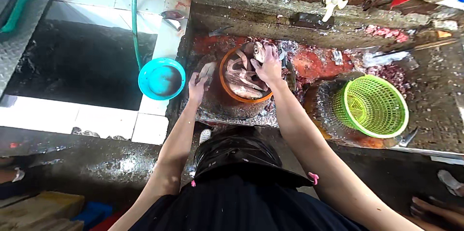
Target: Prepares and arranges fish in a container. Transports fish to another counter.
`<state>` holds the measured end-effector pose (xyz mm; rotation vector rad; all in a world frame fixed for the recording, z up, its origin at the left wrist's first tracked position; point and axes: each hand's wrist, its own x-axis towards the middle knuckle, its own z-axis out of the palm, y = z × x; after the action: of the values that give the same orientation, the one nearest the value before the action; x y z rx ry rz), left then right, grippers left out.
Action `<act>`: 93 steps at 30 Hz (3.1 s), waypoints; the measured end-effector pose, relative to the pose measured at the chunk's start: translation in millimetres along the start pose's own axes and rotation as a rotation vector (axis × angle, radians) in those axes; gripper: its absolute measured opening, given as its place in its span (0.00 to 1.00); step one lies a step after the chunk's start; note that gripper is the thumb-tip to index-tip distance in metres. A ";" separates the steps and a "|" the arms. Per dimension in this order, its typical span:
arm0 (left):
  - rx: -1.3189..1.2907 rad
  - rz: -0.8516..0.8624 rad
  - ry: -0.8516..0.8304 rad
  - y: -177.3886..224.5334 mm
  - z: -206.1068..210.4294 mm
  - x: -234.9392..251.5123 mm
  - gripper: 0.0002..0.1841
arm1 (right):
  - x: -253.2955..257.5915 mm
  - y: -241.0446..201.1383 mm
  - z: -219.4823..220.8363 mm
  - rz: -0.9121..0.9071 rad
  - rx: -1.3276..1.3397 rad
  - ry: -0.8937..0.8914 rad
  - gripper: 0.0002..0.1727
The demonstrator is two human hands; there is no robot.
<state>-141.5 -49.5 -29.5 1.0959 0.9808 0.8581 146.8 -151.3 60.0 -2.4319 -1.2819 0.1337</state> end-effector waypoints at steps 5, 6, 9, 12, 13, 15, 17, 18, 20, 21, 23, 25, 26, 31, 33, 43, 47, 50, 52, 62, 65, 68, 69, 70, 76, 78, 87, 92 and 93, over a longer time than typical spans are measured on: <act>-0.182 0.182 -0.052 32.9 36.4 -3.5 0.15 | -11.2 -10.4 -5.3 -0.063 -0.035 0.135 0.42; -0.077 0.199 -0.046 37.2 44.3 -3.0 0.16 | -13.5 -18.4 -8.4 -0.129 -0.044 0.204 0.38; 0.568 0.176 -0.021 40.6 62.6 -5.0 0.23 | -10.5 -38.3 -9.7 -0.316 -0.020 0.288 0.28; 0.799 0.208 0.004 36.6 74.4 -5.2 0.25 | -3.5 -48.6 -6.1 -0.370 0.023 0.245 0.22; 0.829 0.236 0.010 37.1 74.4 -3.6 0.25 | -1.5 -49.8 -5.1 -0.365 0.041 0.206 0.21; 0.804 0.260 -0.011 38.1 70.1 1.5 0.25 | -1.0 -49.8 -4.0 -0.361 0.047 0.132 0.19; 0.607 0.201 -0.021 35.4 65.8 13.0 0.30 | -1.1 -50.3 -5.2 -0.361 0.035 0.066 0.18; 0.442 0.122 -0.024 31.1 65.3 20.5 0.32 | -1.2 -50.4 -5.8 -0.361 0.037 0.047 0.18; 0.187 0.015 -0.082 22.2 67.9 31.7 0.34 | -1.9 -48.4 -5.3 -0.365 0.050 0.062 0.17; 0.152 0.009 -0.135 20.0 70.6 34.6 0.35 | -1.7 -47.3 -6.0 -0.374 0.058 0.084 0.17; 0.193 0.031 -0.225 19.8 77.2 39.1 0.36 | 2.1 -47.0 -8.1 -0.415 0.066 0.089 0.16; 0.273 0.065 -0.257 22.9 79.8 38.7 0.33 | 6.0 -51.1 -11.7 -0.437 -0.024 -0.071 0.20; 0.287 0.070 -0.248 24.5 79.6 39.0 0.31 | 10.2 -56.1 -12.8 -0.437 -0.110 -0.191 0.23; 0.042 0.026 -0.157 20.0 79.0 32.1 0.27 | 35.1 -78.9 9.4 -0.541 -0.422 -0.511 0.39; -0.098 0.010 -0.127 15.6 81.0 29.7 0.26 | 41.5 -81.6 16.8 -0.572 -0.482 -0.548 0.43; 0.549 0.102 -0.074 37.1 97.2 20.2 0.28 | 33.8 -60.7 15.9 -0.798 -0.404 -0.512 0.35; 0.681 0.097 -0.148 46.0 101.1 24.6 0.26 | 29.0 -53.4 12.1 -0.847 -0.415 -0.530 0.38; 0.741 0.050 -0.259 56.4 101.7 31.3 0.26 | 26.1 -39.3 -0.9 -0.942 -0.282 -0.444 0.36; 0.789 0.052 -0.303 61.7 105.2 35.5 0.28 | 19.4 -22.1 -13.3 -1.007 -0.067 -0.180 0.31; 0.711 0.048 -0.196 55.4 116.9 25.9 0.28 | -13.6 81.9 -25.3 -0.193 0.489 0.359 0.23; 0.760 0.055 -0.155 43.9 118.8 29.6 0.28 | -19.6 83.5 -4.9 0.120 0.588 0.171 0.31; 0.825 0.045 -0.182 43.5 122.8 45.5 0.28 | -17.7 80.3 9.7 0.243 0.722 0.075 0.34; 0.827 0.031 -0.192 46.6 123.3 50.1 0.28 | -15.7 77.9 13.1 0.257 0.760 0.071 0.34; 0.800 0.005 -0.207 49.4 122.7 53.1 0.28 | -15.0 76.2 14.6 0.267 0.787 0.080 0.34; 0.016 -0.206 -0.136 50.2 83.0 70.8 0.40 | -9.3 92.4 7.8 0.400 0.966 0.151 0.36; 0.003 -0.179 -0.132 43.0 76.5 75.3 0.42 | -5.3 102.2 11.9 0.458 0.951 0.124 0.35; 0.107 -0.251 -0.110 10.2 98.1 67.9 0.42 | 7.6 98.3 29.0 0.593 0.829 0.107 0.35; 0.026 -0.255 -0.111 1.7 99.7 64.7 0.32 | 6.8 94.9 28.4 0.674 0.751 0.058 0.38; 0.006 -0.253 -0.125 3.5 100.1 60.9 0.31 | 4.3 91.9 25.0 0.692 0.735 0.053 0.39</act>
<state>-27.3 -23.7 -23.0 0.9932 0.9927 0.5746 213.9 -187.2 2.6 -2.0662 -0.2224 0.5994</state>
